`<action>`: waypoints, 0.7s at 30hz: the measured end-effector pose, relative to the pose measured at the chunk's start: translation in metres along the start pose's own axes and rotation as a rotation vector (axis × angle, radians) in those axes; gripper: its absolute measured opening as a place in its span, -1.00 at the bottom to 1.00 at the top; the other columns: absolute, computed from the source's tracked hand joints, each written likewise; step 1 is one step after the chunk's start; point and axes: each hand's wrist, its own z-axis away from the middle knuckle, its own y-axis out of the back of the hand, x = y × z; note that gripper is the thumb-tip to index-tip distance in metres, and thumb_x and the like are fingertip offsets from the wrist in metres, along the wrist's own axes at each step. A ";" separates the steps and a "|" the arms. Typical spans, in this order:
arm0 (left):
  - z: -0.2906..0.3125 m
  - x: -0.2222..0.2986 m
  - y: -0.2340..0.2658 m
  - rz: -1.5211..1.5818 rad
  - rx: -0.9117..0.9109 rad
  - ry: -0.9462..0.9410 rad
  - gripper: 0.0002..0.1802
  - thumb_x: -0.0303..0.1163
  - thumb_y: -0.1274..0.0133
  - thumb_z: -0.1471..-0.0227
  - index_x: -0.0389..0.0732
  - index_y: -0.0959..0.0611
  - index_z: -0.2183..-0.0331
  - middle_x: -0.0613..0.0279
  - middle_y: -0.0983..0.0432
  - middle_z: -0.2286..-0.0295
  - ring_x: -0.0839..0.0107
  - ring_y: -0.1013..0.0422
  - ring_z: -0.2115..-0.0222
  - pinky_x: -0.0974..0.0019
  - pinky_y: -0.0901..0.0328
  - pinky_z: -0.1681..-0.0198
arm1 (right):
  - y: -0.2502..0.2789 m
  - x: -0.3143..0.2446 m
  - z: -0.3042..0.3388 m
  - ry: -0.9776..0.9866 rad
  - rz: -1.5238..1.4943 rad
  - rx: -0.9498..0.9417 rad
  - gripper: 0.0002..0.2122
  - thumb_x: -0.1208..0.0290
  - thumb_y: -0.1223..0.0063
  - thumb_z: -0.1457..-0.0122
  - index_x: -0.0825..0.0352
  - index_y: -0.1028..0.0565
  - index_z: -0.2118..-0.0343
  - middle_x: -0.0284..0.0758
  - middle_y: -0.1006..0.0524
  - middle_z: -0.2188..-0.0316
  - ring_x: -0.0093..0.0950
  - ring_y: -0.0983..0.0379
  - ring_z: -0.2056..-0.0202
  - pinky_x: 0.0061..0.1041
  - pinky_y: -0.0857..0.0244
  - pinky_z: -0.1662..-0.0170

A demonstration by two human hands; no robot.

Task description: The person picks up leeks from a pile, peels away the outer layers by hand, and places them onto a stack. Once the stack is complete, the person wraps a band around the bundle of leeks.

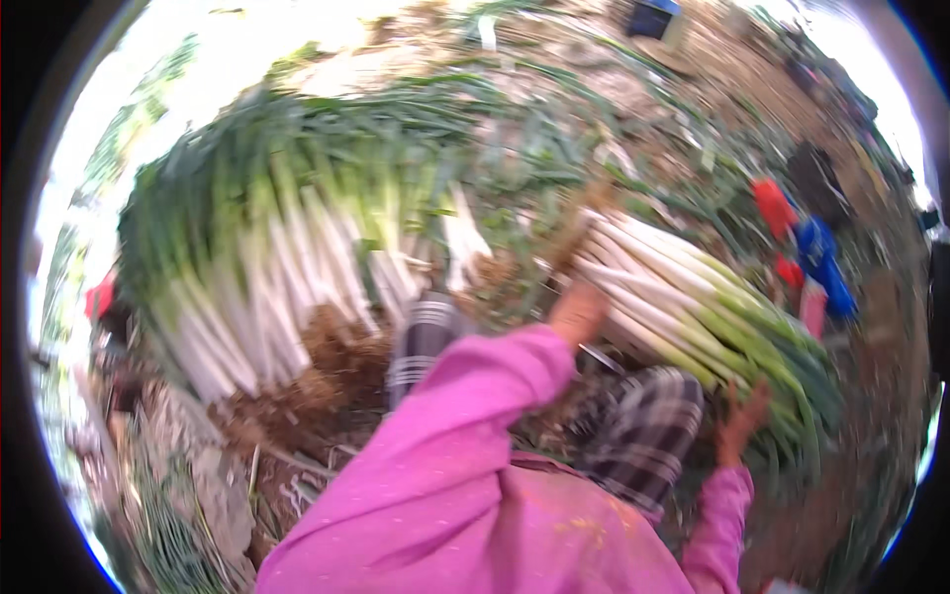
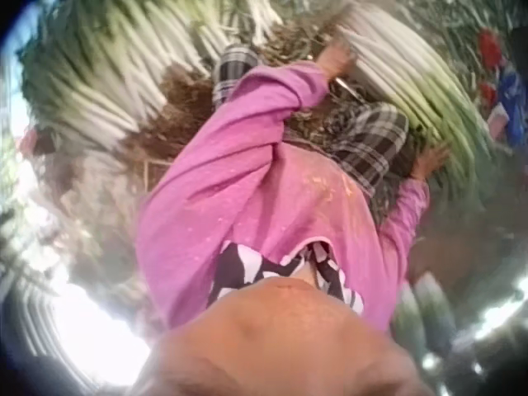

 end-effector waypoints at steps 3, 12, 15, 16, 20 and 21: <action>-0.010 0.001 0.067 0.201 -0.312 0.046 -0.67 -0.44 0.07 0.04 -0.22 -0.55 0.16 -0.04 -0.50 0.29 0.04 -0.42 0.17 0.11 -0.32 0.11 | 0.002 -0.005 0.009 -0.022 0.010 -0.040 -0.52 0.24 0.04 -0.16 -0.23 -0.22 -0.17 -0.20 0.16 -0.32 -0.04 0.29 -0.31 0.25 0.28 -0.16; 0.167 -0.262 0.158 0.172 -0.036 1.050 -0.69 -0.36 -0.05 0.12 -0.29 -0.57 0.27 -0.09 -0.52 0.40 0.00 -0.46 0.30 0.12 -0.35 0.23 | 0.000 -0.026 -0.012 -0.048 0.057 0.088 -0.58 0.33 0.11 -0.16 -0.12 -0.33 -0.12 -0.19 0.09 -0.31 -0.01 0.26 -0.30 0.20 0.29 -0.17; 0.246 -0.296 0.081 0.345 -0.322 1.366 -0.33 -0.03 -0.23 0.29 -0.39 -0.54 0.23 -0.14 -0.50 0.41 -0.02 -0.45 0.23 0.15 -0.34 0.17 | -0.003 -0.023 -0.013 -0.022 0.082 0.043 -0.50 0.27 0.15 -0.13 -0.13 -0.22 -0.19 -0.18 0.12 -0.32 -0.03 0.27 -0.30 0.21 0.32 -0.18; 0.246 -0.288 0.066 0.467 -0.469 1.508 -0.12 0.10 -0.28 0.37 -0.43 -0.49 0.14 -0.16 -0.50 0.34 -0.01 -0.44 0.18 0.16 -0.34 0.13 | -0.002 -0.021 -0.010 -0.020 0.095 0.035 -0.50 0.27 0.15 -0.13 -0.13 -0.22 -0.19 -0.18 0.12 -0.32 -0.03 0.27 -0.30 0.21 0.32 -0.18; 0.200 -0.234 0.026 0.155 0.029 1.774 -0.02 -0.13 -0.35 0.38 -0.54 -0.27 0.03 -0.27 -0.34 0.09 -0.05 -0.34 0.07 0.11 -0.26 -0.02 | -0.001 -0.023 -0.009 -0.075 0.128 0.038 -0.54 0.46 0.14 -0.14 -0.08 -0.31 -0.13 -0.14 0.08 -0.30 -0.01 0.23 -0.29 0.13 0.25 -0.19; 0.195 -0.232 0.023 0.142 0.082 1.842 0.06 -0.14 -0.37 0.42 -0.50 -0.19 -0.01 -0.31 -0.25 0.05 -0.08 -0.29 0.03 0.10 -0.23 -0.04 | -0.002 -0.022 -0.009 -0.077 0.135 0.040 -0.55 0.45 0.15 -0.16 -0.08 -0.30 -0.13 -0.14 0.09 -0.30 -0.01 0.23 -0.29 0.14 0.24 -0.19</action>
